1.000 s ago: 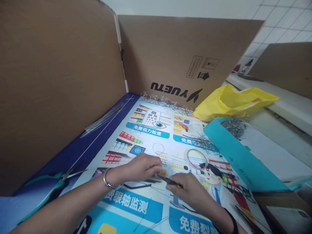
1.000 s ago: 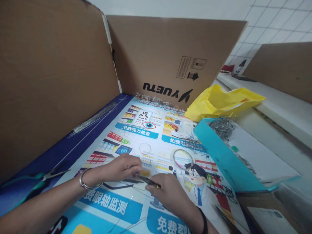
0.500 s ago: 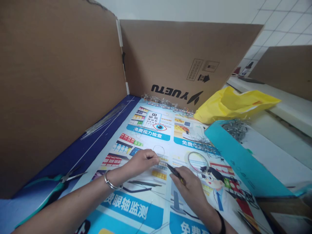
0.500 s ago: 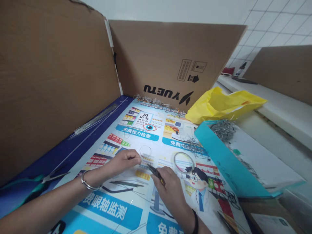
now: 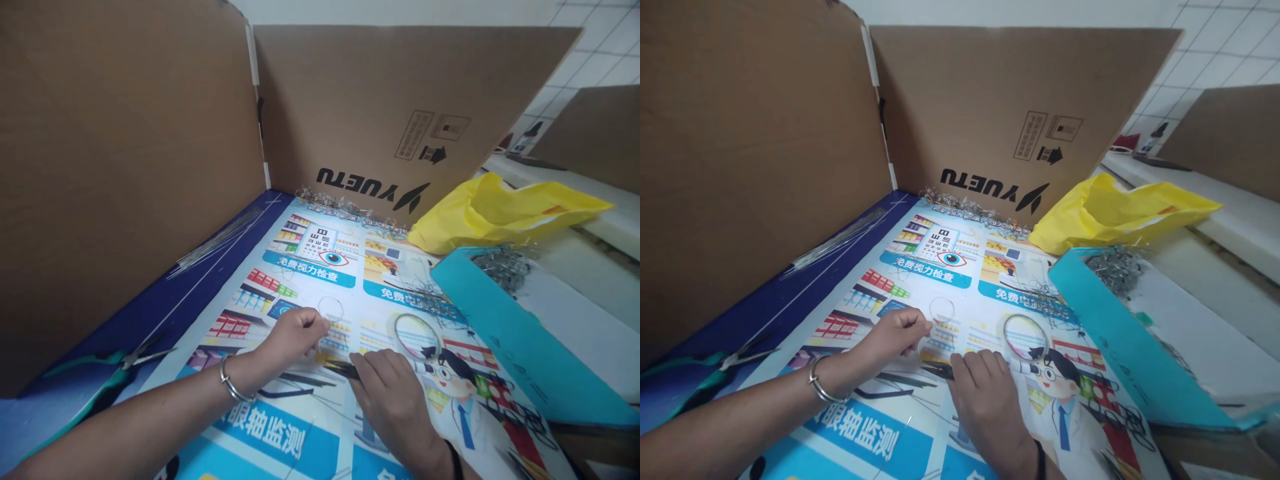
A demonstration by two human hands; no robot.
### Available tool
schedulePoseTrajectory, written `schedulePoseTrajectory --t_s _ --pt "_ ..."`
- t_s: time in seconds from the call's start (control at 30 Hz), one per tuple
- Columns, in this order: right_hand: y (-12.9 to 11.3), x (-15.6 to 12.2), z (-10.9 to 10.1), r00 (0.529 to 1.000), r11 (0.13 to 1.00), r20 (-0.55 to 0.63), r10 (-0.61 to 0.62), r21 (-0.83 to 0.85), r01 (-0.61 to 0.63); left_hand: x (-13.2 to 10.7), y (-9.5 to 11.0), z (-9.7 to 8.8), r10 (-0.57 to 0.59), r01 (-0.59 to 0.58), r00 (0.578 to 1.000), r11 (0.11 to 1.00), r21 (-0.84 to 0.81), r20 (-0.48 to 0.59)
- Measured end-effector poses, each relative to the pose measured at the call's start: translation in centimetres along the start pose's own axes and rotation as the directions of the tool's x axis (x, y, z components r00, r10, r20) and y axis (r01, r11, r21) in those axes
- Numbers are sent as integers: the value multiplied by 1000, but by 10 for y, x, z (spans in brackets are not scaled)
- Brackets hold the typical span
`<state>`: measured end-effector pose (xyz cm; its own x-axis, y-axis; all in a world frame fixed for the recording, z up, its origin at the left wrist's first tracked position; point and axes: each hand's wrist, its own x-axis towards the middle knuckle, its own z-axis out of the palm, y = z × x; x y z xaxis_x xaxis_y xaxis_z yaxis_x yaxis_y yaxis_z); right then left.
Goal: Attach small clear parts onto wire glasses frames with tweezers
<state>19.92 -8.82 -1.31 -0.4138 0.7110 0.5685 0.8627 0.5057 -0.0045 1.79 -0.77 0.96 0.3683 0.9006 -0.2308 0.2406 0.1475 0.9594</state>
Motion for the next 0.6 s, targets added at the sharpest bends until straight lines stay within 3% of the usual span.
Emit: schedulePoseTrajectory --t_s 0.17,0.37,0.5,0.6 --pt "2 -1 3 997 999 66 39 -23 -38 0 -3 0 20 -20 1000 1000 -6 -4" --pt "7 -1 7 981 993 171 95 -87 -81 0 -2 -6 191 -192 981 967 169 20" --pt "6 2 3 983 995 153 97 -27 -94 -3 0 -7 256 -277 960 914 297 110" --pt "3 6 -3 985 983 107 137 108 -148 -4 3 -5 278 -317 947 887 336 159"
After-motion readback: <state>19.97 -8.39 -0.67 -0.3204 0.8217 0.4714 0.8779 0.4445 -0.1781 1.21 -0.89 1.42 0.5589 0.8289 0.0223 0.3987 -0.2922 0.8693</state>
